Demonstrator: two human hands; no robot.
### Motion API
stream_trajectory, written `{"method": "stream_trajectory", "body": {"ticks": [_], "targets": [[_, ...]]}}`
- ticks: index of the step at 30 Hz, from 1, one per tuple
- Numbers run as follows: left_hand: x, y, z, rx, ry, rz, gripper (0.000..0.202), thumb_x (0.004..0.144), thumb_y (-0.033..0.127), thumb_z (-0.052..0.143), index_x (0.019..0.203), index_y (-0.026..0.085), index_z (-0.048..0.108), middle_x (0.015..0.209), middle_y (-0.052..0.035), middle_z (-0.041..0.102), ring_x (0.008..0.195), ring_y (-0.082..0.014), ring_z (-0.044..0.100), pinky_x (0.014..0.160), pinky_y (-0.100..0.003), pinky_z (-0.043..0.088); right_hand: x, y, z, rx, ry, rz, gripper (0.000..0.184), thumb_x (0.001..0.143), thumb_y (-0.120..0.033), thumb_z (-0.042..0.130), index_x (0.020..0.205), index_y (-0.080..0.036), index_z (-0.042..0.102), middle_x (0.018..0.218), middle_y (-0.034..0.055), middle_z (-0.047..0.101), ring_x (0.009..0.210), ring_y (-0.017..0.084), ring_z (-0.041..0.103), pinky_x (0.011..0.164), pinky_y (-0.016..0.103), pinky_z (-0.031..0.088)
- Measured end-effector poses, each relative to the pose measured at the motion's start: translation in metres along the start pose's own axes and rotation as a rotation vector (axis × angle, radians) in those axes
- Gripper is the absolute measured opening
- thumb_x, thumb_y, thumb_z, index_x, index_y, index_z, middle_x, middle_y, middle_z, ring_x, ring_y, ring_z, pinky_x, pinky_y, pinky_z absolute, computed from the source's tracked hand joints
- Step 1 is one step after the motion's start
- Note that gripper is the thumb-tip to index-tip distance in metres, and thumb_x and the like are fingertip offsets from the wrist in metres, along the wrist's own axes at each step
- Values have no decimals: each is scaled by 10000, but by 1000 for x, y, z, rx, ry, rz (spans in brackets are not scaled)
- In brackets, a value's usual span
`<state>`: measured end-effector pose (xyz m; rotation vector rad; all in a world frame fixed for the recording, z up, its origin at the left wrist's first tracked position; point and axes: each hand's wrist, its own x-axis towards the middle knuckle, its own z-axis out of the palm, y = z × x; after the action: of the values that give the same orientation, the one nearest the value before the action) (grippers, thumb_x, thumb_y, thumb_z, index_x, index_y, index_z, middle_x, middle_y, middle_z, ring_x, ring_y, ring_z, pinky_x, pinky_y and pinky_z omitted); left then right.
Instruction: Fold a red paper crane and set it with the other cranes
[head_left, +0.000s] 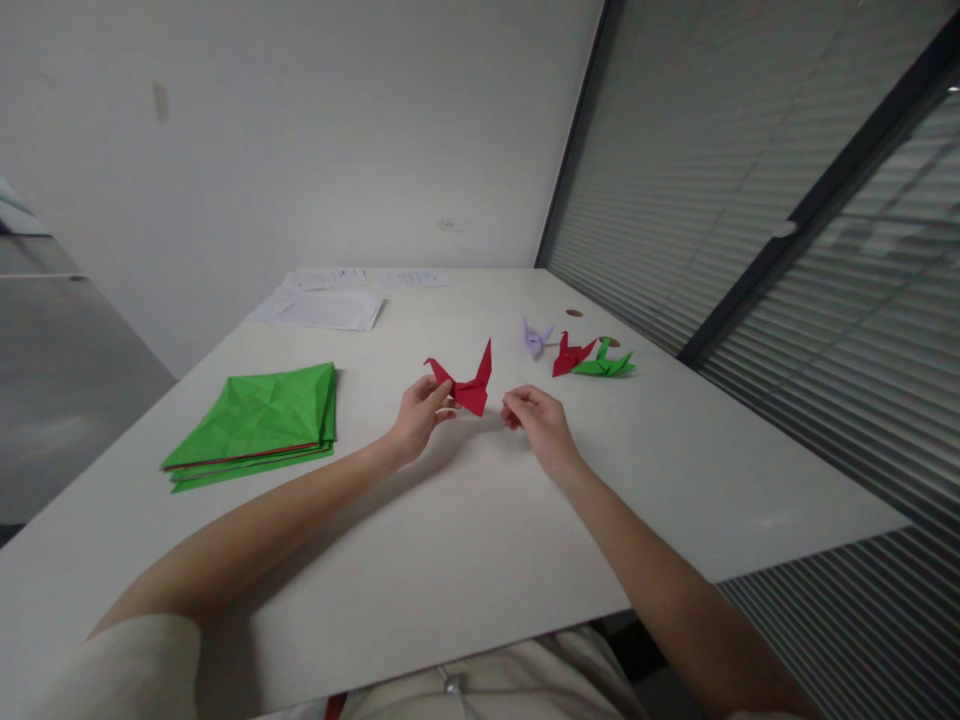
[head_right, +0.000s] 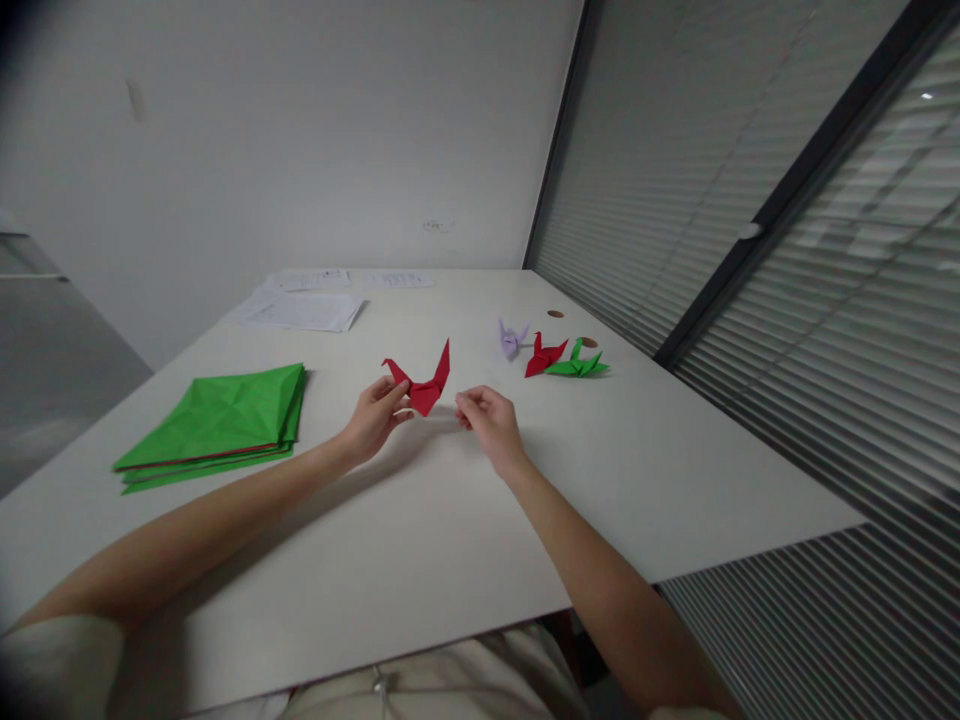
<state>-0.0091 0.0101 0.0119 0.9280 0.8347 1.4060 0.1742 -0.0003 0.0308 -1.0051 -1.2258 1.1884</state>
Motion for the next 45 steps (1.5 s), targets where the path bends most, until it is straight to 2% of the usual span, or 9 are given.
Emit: {"method": "stream_trajectory", "body": {"ticks": [6, 12, 17, 21, 25, 29, 33, 37, 45], "targets": [[-5, -2, 3, 74, -87, -36, 360, 687, 434, 760, 812, 150, 577, 756, -9, 627, 651, -104, 586, 593, -216, 454, 4, 6, 0, -7, 45, 5, 351, 631, -384, 753, 909, -210, 625, 681, -52, 604, 502, 81, 542, 479, 213, 394], [-9, -1, 4, 141, -133, -46, 355, 701, 434, 746, 831, 143, 590, 763, -17, 629, 642, -102, 584, 601, -222, 454, 7, 13, -3, 53, 13, 58, 272, 622, -379, 760, 716, -176, 607, 599, -39, 598, 492, 76, 522, 484, 209, 392], [-5, -11, -2, 225, -84, -72, 459, 702, 418, 742, 1064, 182, 588, 928, -39, 627, 605, -102, 612, 560, -235, 472, 17, 17, -9, 87, 71, 70, 276, 579, -361, 772, 678, -182, 587, 609, -24, 618, 519, 122, 592, 496, 243, 459], [2, -24, -12, 280, 5, -83, 313, 706, 340, 732, 928, 150, 620, 865, -38, 621, 546, -93, 603, 520, -233, 463, 30, 17, -24, -25, 222, -37, 211, 600, -296, 759, 657, -183, 591, 647, -23, 619, 524, 127, 610, 514, 260, 501], [4, -31, -17, 279, 3, -61, 239, 693, 299, 730, 844, 144, 628, 753, -21, 630, 546, -94, 595, 512, -214, 455, 47, 20, -40, -30, 296, -76, 214, 594, -264, 773, 661, -183, 587, 646, -22, 623, 519, 130, 618, 519, 265, 526], [3, -32, -16, 322, -16, -56, 205, 681, 280, 726, 806, 149, 631, 674, -2, 623, 527, -90, 575, 495, -201, 445, 76, 26, -50, 22, 300, -1, 248, 585, -219, 784, 621, -184, 541, 585, -34, 610, 503, 136, 636, 516, 259, 542], [1, -32, -15, 337, -23, -44, 189, 677, 277, 722, 791, 152, 638, 652, -2, 622, 528, -91, 571, 486, -192, 434, 118, 25, -51, -118, 250, 21, 158, 638, -111, 722, 643, -173, 578, 534, -30, 620, 489, 134, 630, 473, 232, 526], [1, -32, -16, 351, -43, -32, 201, 671, 299, 728, 781, 153, 645, 641, -3, 621, 523, -86, 557, 477, -182, 412, 161, 27, -44, -149, 261, 39, 177, 661, -52, 679, 604, -169, 558, 470, -19, 601, 450, 137, 611, 450, 229, 510], [7, -31, -14, 405, -68, -25, 214, 718, 357, 703, 782, 163, 637, 636, -16, 628, 520, -91, 536, 480, -194, 384, 228, 52, -23, -205, 275, 86, 184, 649, -18, 663, 599, -155, 551, 423, -41, 568, 419, 102, 575, 474, 203, 493]]}}
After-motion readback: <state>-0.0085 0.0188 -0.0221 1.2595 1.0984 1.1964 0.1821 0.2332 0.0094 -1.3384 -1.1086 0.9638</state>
